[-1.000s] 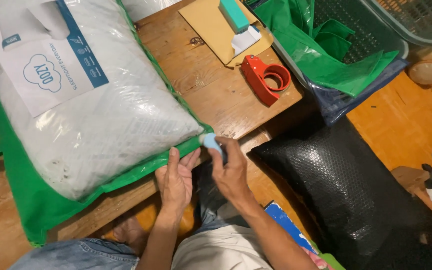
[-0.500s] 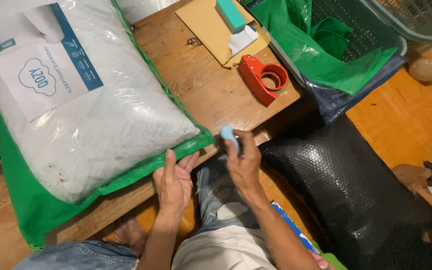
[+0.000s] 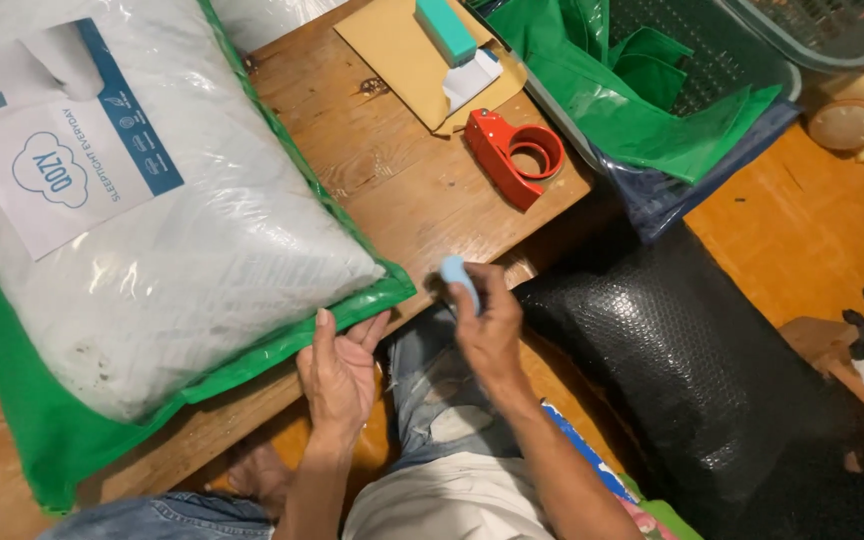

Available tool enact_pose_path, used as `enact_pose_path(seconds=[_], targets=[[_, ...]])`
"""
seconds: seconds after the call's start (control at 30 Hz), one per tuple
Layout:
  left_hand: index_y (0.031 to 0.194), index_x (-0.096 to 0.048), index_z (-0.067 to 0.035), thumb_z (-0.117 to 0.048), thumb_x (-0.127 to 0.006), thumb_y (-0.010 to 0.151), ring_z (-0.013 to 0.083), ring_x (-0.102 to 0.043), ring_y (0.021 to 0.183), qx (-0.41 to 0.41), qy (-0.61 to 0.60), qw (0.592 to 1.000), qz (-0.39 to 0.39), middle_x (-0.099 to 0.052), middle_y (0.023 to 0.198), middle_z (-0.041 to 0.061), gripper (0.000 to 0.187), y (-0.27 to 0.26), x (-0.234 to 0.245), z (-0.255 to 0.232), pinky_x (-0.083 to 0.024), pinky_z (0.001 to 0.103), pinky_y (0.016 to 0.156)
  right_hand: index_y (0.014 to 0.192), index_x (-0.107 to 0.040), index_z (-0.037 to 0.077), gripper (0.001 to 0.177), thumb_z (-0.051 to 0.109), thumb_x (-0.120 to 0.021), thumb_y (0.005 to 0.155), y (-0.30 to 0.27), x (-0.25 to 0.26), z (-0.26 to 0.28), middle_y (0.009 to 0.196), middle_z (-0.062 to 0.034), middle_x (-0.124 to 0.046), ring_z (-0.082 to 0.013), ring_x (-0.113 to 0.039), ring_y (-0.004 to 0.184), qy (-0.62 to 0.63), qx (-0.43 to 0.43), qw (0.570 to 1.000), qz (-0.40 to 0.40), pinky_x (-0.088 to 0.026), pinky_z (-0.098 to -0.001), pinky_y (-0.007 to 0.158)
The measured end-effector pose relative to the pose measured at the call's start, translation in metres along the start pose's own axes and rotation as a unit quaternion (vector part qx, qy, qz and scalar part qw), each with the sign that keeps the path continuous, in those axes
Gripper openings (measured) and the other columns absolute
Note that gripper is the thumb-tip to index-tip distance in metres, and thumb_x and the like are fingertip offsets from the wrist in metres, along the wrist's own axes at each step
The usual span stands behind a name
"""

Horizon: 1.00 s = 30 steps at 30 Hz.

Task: The person uses a small blue sponge to wipe the surface of a green pillow placed on a wooden table. They clean the handles and edges, then flip the pillow to clean the other side, continuing to wipe the seams and surface.

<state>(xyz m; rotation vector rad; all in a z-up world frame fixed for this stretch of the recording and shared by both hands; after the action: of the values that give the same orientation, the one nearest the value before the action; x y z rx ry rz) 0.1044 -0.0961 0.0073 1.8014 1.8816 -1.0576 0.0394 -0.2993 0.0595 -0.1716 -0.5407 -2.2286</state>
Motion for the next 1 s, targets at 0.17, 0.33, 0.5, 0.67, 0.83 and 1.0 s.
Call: enact_pose_path(seconds=[0.17, 0.33, 0.5, 0.67, 0.83, 1.0], targets=[[0.122, -0.071, -0.011, -0.043, -0.059, 0.102, 0.0434, -0.069, 0.115, 0.043, -0.058, 0.997, 0.027, -0.073, 0.123, 0.016, 0.04, -0.003, -0.026, 0.019, -0.048, 0.065, 0.109, 0.115, -0.07, 0.004, 0.024, 0.013, -0.073, 0.093, -0.001, 0.018, 0.018, 0.093, -0.02, -0.074, -0.0383, -0.075, 0.09, 0.01, 0.008, 1.0, 0.011, -0.057, -0.0486, 0.079], [0.118, -0.071, -0.002, -0.007, -0.066, 0.098, 0.0336, -0.075, 0.102, 0.025, -0.001, 1.0, 0.001, -0.075, 0.113, 0.017, 0.022, 0.024, 0.02, 0.07, -0.059, 0.056, 0.099, 0.112, -0.072, 0.007, 0.021, 0.015, -0.073, 0.093, -0.014, -0.014, 0.049, 0.096, -0.0158, -0.074, -0.0379, -0.075, 0.091, -0.002, 0.031, 0.997, 0.07, -0.059, -0.0457, 0.08], [0.112, -0.074, -0.008, -0.009, -0.065, 0.1, 0.0283, -0.077, 0.1, 0.025, 0.035, 0.999, 0.011, -0.079, 0.105, 0.012, 0.016, 0.011, 0.008, 0.052, -0.057, 0.054, 0.103, 0.118, -0.069, 0.001, 0.022, 0.008, -0.067, 0.097, 0.001, -0.011, 0.036, 0.1, -0.0207, -0.072, -0.0394, -0.074, 0.092, 0.003, 0.017, 0.999, 0.045, -0.058, -0.0482, 0.084], [0.114, -0.071, -0.003, -0.009, -0.062, 0.101, 0.0305, -0.076, 0.102, 0.035, 0.031, 0.999, 0.014, -0.078, 0.105, 0.018, 0.017, 0.011, 0.018, 0.057, -0.055, 0.056, 0.103, 0.116, -0.069, 0.003, 0.026, 0.011, -0.073, 0.092, 0.004, 0.009, 0.045, 0.101, -0.022, -0.075, -0.0418, -0.075, 0.094, 0.02, 0.019, 0.999, 0.034, -0.058, -0.0513, 0.082], [0.114, -0.07, -0.001, -0.008, -0.062, 0.101, 0.0342, -0.075, 0.102, 0.034, 0.03, 0.999, 0.009, -0.077, 0.105, 0.021, 0.018, 0.012, 0.02, 0.059, -0.056, 0.058, 0.102, 0.113, -0.071, 0.003, 0.02, 0.012, -0.07, 0.095, -0.005, -0.012, 0.047, 0.094, -0.0195, -0.073, -0.0398, -0.074, 0.089, 0.015, 0.044, 0.995, 0.083, -0.058, -0.0484, 0.078], [0.112, -0.071, -0.002, -0.009, -0.062, 0.101, 0.0342, -0.075, 0.103, 0.03, 0.03, 0.999, 0.014, -0.078, 0.104, 0.021, 0.017, 0.007, 0.015, 0.049, -0.054, 0.059, 0.103, 0.117, -0.067, 0.001, 0.024, 0.011, -0.07, 0.095, 0.005, -0.003, 0.043, 0.098, -0.0203, -0.073, -0.0425, -0.074, 0.092, 0.012, 0.071, 0.997, 0.033, -0.058, -0.0474, 0.078]])
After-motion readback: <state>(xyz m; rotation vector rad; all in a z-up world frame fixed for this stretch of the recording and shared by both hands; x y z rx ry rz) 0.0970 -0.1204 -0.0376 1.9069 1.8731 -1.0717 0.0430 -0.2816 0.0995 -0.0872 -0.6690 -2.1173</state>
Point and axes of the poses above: each hand's wrist, its own y-axis towards the middle knuckle, its own x-axis out of the back of the hand, z = x × y, the point moved 10 cm from there along y, towards the middle knuckle
